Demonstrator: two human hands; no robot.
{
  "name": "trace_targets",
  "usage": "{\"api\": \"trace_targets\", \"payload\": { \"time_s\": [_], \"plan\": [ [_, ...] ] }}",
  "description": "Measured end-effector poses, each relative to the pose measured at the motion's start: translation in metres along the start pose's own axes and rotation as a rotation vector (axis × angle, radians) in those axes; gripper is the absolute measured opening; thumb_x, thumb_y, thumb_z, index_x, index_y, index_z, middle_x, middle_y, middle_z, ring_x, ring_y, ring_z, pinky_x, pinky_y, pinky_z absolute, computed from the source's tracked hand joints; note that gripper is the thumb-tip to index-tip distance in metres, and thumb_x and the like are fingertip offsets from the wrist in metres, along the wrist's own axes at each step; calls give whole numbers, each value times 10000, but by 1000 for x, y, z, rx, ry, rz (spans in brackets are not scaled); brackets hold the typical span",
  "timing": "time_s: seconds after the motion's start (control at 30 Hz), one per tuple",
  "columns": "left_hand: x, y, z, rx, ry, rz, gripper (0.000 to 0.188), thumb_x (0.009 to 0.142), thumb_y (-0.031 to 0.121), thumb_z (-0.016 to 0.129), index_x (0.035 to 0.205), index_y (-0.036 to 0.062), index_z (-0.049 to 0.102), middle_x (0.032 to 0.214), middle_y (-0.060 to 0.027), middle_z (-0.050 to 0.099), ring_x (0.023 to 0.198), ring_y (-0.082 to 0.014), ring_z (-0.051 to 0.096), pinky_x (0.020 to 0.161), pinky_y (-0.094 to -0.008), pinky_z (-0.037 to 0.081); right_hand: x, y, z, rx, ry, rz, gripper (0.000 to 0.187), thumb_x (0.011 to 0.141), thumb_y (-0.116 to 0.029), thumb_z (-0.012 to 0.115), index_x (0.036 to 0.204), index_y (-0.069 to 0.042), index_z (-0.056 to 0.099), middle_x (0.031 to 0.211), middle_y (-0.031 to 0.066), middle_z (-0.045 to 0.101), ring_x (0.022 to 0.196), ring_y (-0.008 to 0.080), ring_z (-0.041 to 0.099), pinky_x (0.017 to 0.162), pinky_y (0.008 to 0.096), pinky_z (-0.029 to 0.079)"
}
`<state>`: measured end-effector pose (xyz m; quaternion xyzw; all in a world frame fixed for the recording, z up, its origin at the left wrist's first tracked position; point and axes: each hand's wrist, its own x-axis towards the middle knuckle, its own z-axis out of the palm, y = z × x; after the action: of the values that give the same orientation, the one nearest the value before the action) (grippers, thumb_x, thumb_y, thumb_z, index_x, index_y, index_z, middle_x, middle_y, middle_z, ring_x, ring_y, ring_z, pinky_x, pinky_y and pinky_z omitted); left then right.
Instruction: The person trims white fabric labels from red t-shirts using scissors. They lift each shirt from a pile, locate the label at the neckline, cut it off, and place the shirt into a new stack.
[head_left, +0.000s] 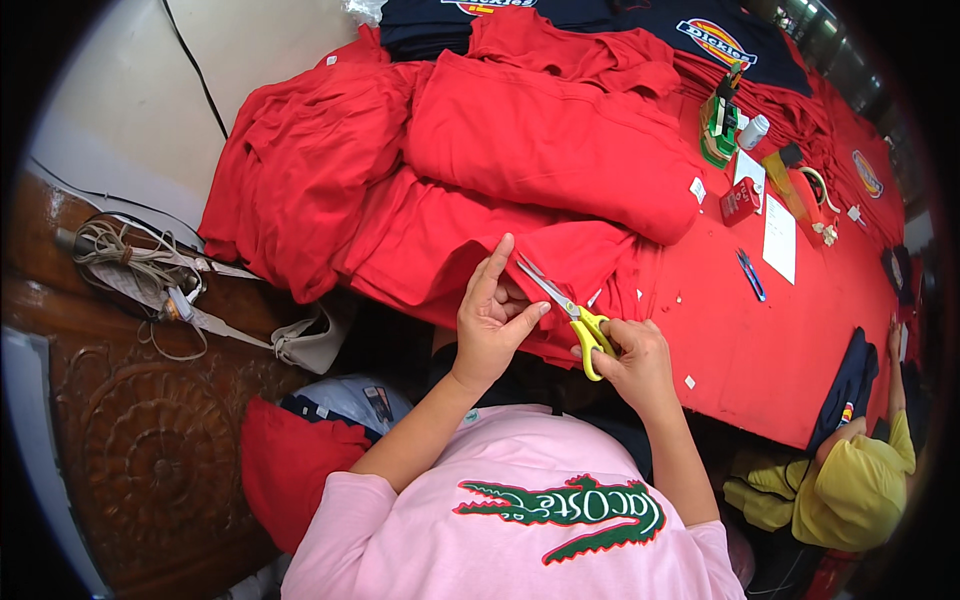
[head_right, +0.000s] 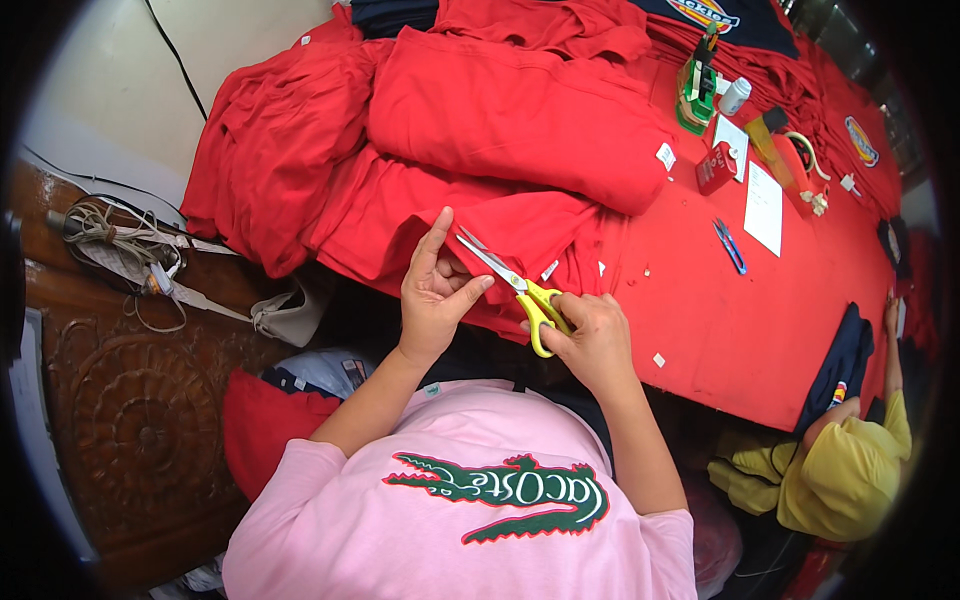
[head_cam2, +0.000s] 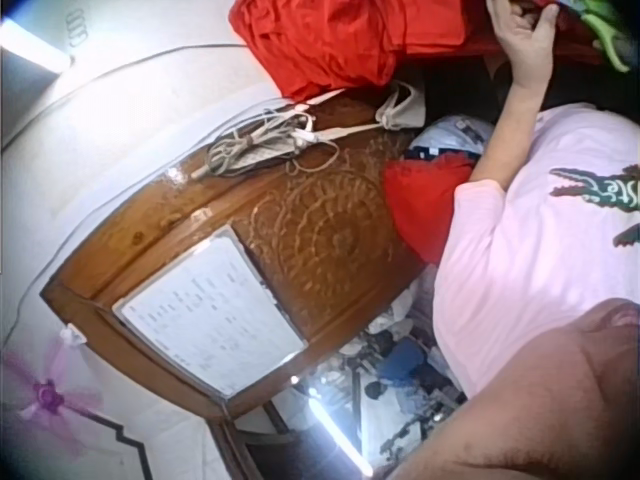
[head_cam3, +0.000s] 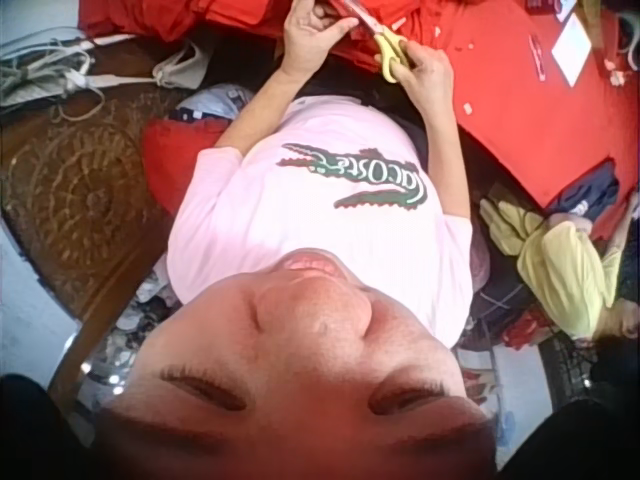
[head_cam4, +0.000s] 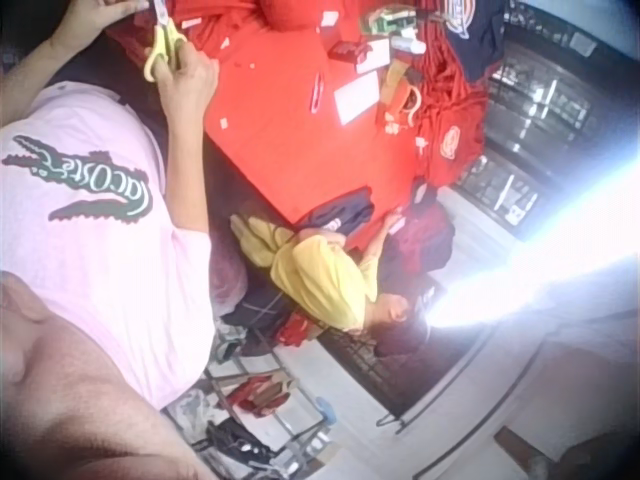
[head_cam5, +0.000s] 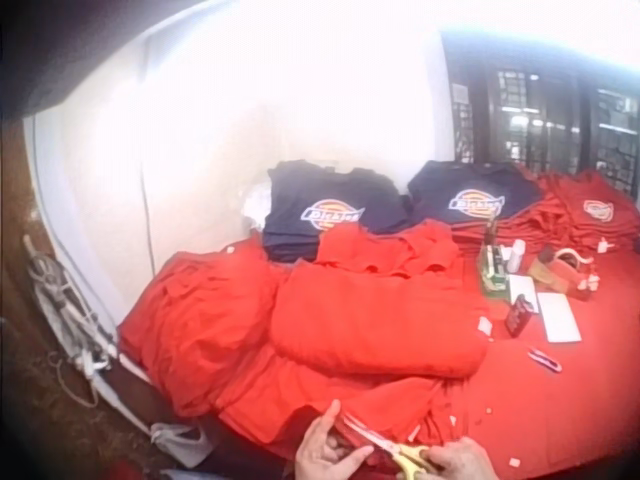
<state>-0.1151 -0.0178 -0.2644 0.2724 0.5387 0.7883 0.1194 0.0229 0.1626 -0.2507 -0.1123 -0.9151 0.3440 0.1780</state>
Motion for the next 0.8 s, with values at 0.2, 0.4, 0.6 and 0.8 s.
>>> {"api": "trace_targets", "payload": {
  "time_s": [0.2, 0.4, 0.6, 0.8],
  "plan": [
    [2, -16, -16, 121, 74, 79, 807, 943, -155, 677, 1654, 49, 354, 1432, -67, 526, 1261, -158, 602, 1087, -323, 533, -2, -1, 2, 9, -76, 40, 303, 756, -242, 903, 832, -27, 702, 619, 94, 581, 582, 261, 537, 655, 390, 395],
    [-3, -7, -10, -45, 56, -5, 924, 932, -188, 654, 1701, 93, 226, 1416, -113, 591, 1266, -162, 606, 1087, -321, 508, 11, -14, 1, -49, -60, -39, 351, 739, -307, 917, 842, -36, 719, 606, 84, 548, 580, 265, 545, 642, 399, 380],
    [-4, -5, -13, -52, 50, 6, 954, 926, -199, 654, 1709, 101, 199, 1451, -123, 571, 1269, -165, 606, 1091, -323, 507, 15, -14, 5, -41, -68, -44, 358, 752, -316, 903, 827, -31, 699, 616, 90, 559, 578, 262, 538, 640, 402, 365],
    [-10, -5, -17, -131, 102, -13, 955, 926, -189, 666, 1707, 93, 194, 1514, -125, 527, 1277, -166, 600, 1099, -320, 504, 10, -13, 11, 9, -152, 53, 321, 780, -248, 893, 785, -18, 670, 601, 101, 547, 565, 264, 479, 660, 391, 365]
  ]
}}
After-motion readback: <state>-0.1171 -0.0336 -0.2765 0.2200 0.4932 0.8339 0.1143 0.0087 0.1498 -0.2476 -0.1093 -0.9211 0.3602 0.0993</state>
